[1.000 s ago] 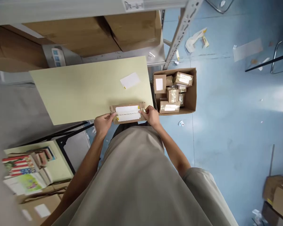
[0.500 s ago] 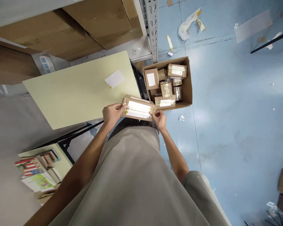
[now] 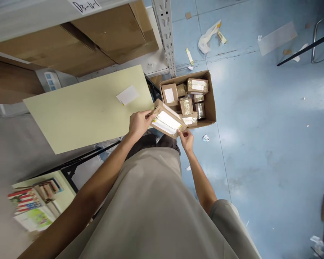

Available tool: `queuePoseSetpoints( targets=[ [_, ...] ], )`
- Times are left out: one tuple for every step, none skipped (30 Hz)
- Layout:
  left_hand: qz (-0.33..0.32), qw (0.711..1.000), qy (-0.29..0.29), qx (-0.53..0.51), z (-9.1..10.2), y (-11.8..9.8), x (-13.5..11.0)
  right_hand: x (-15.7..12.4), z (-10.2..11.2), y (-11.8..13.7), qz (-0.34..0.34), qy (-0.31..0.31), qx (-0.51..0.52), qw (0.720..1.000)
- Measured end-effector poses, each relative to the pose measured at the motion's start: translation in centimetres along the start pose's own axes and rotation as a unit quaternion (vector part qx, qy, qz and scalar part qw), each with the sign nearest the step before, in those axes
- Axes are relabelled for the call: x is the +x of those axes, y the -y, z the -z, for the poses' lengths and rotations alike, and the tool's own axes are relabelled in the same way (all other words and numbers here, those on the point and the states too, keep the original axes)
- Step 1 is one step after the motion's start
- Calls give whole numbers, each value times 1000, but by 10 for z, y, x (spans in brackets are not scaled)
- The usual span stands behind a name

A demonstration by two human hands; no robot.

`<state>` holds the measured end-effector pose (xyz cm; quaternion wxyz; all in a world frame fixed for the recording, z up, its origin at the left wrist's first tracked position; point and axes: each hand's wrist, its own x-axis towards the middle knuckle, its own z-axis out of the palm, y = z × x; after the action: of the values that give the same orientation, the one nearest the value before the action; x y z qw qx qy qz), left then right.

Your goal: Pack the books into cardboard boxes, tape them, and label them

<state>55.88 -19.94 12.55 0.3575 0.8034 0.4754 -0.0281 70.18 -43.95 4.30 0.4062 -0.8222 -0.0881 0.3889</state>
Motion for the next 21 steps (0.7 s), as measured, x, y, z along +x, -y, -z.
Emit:
queuePoseSetpoints(
  targets=[
    [-25, 1000, -3, -2, -3, -2, 9, 2, -2, 0, -2, 2, 10, 1000],
    [-51, 999, -9, -7, -6, -4, 20, 4, -6, 0, -5, 6, 25, 1000],
    [-77, 997, -18, -12, -10, -6, 31, 6, -11, 0, -11, 10, 45, 999],
    [-103, 994, -28, -16, -14, -7, 43, 8, -16, 0, -19, 13, 69, 997],
    [-126, 991, -35, -19, -17, -9, 55, 11, -22, 1, -26, 15, 93, 995],
    [-144, 989, -39, -21, -20, -11, 67, 13, -28, 3, -32, 17, 116, 993],
    [-159, 986, -40, -22, -22, -13, 79, 16, -34, 5, -38, 20, 137, 990],
    [-169, 985, -39, -23, -24, -15, 91, 19, -40, 7, -42, 22, 155, 987],
    [-174, 984, -36, -25, -24, -17, 102, 21, -45, 10, -44, 26, 172, 984],
    [-177, 983, -32, -27, -24, -18, 112, 24, -50, 13, -45, 32, 185, 981],
    [-178, 983, -28, -28, -23, -20, 122, 27, -55, 16, -45, 38, 195, 979],
    [-180, 983, -23, -28, -22, -21, 132, 31, -59, 18, -45, 44, 199, 978],
    [-183, 983, -19, -28, -20, -21, 141, 35, -63, 21, -45, 48, 198, 978],
    [-186, 982, -14, -28, -19, -21, 151, 40, -67, 24, -44, 52, 194, 979],
    [-189, 982, -10, -28, -18, -21, 161, 47, -70, 27, -45, 55, 187, 980],
    [-191, 981, -5, -29, -17, -20, 172, 55, -74, 30, -49, 56, 180, 981],
    [-190, 981, 2, -29, -17, -18, 183, 65, -79, 32, -59, 58, 175, 981],
    [-186, 982, 9, -30, -16, -15, 194, 75, -83, 35, -73, 59, 171, 981],
    [-181, 983, 14, -31, -15, -11, 204, 84, -87, 37, -90, 60, 168, 980],
    [-176, 984, 16, -34, -12, -7, 213, 93, -90, 38, -106, 61, 164, 979],
    [-170, 985, 11, -38, -9, -2, 219, 100, -93, 39, -119, 63, 160, 978]
  ],
)
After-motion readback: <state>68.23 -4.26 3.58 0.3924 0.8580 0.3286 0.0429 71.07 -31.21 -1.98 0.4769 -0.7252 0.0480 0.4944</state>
